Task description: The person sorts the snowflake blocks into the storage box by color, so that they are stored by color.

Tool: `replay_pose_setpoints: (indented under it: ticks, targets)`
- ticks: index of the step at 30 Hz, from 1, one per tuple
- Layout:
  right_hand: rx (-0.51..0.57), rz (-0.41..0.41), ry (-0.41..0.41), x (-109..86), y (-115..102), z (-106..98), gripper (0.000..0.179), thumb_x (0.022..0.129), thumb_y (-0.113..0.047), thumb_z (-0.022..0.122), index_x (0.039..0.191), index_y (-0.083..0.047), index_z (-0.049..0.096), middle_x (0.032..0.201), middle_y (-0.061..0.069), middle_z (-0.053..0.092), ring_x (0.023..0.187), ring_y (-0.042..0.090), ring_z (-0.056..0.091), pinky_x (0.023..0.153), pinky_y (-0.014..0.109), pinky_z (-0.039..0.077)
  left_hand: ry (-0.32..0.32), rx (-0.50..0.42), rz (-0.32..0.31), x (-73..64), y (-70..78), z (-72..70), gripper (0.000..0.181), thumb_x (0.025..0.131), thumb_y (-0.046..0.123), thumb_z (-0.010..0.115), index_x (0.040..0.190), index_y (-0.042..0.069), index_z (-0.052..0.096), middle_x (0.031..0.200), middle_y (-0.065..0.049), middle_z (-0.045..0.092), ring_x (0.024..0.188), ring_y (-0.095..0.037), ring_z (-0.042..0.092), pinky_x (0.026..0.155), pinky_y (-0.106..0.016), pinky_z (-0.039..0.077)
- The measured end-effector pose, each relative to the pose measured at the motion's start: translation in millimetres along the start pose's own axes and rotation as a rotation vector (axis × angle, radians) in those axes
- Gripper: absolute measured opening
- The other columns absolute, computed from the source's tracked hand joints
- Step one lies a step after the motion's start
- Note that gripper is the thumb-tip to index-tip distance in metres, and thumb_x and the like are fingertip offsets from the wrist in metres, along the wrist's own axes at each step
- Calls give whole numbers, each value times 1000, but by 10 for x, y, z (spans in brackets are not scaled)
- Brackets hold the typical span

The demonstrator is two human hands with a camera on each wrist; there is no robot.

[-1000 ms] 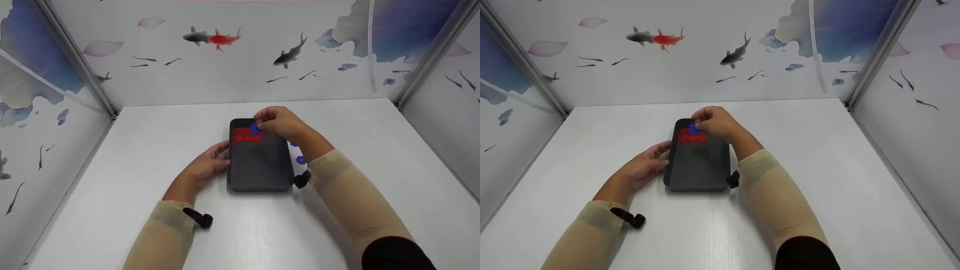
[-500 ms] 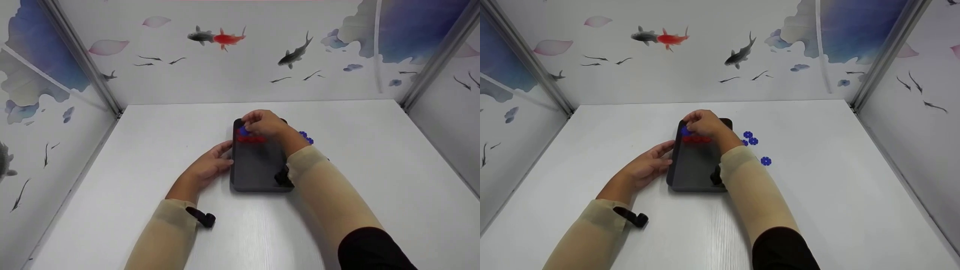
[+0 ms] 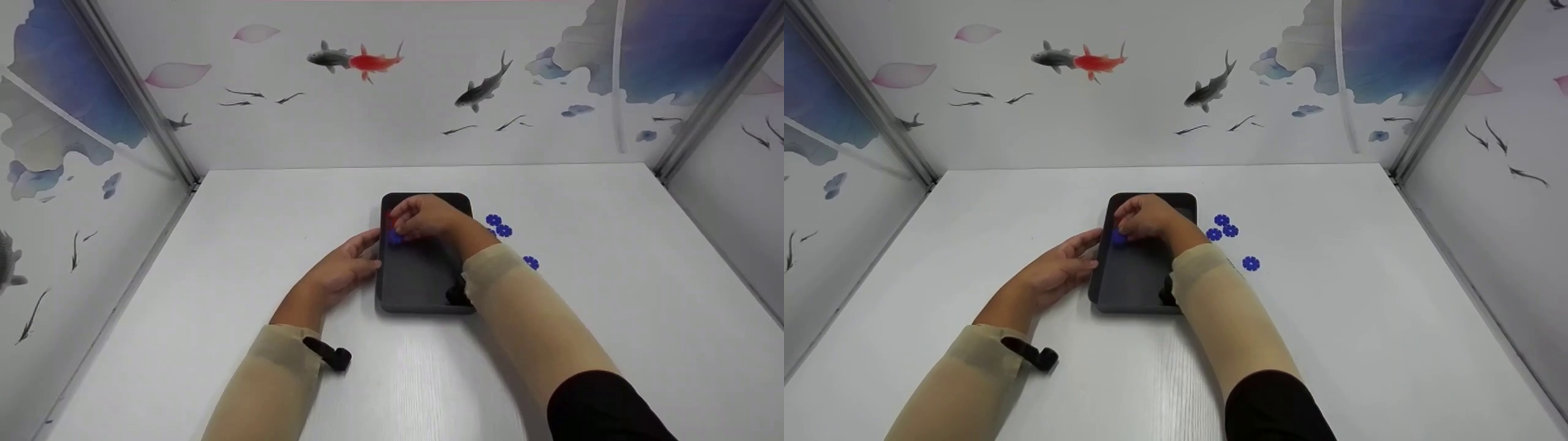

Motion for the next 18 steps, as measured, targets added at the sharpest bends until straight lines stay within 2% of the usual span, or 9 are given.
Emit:
replay_pose_setpoints:
  ticks: [7, 18]
  targets:
    - [-48, 44, -37, -23, 25, 75, 26, 96, -2, 76, 121, -10, 72, 112, 11, 76, 99, 22, 74, 91, 34, 65, -2, 4, -6, 7, -24, -12, 76, 99, -4, 64, 166, 21, 38, 179, 0, 27, 158, -19, 42, 131, -43, 35]
    - [-83, 38, 11, -53, -16, 36, 23, 99, -3, 72, 122, -8, 71, 119, 14, 77, 104, 24, 76, 94, 38, 65, -6, 4, 1, 2, -7, 12, 76, 100, -5, 62, 168, 17, 35, 180, 0, 23, 162, -23, 35, 132, -44, 33]
Point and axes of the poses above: each hand's wrist, its own x-axis towards the middle knuckle, its own z-axis out of the palm, y = z × x, the point moved 7 cm from there along x, towards the middle knuckle
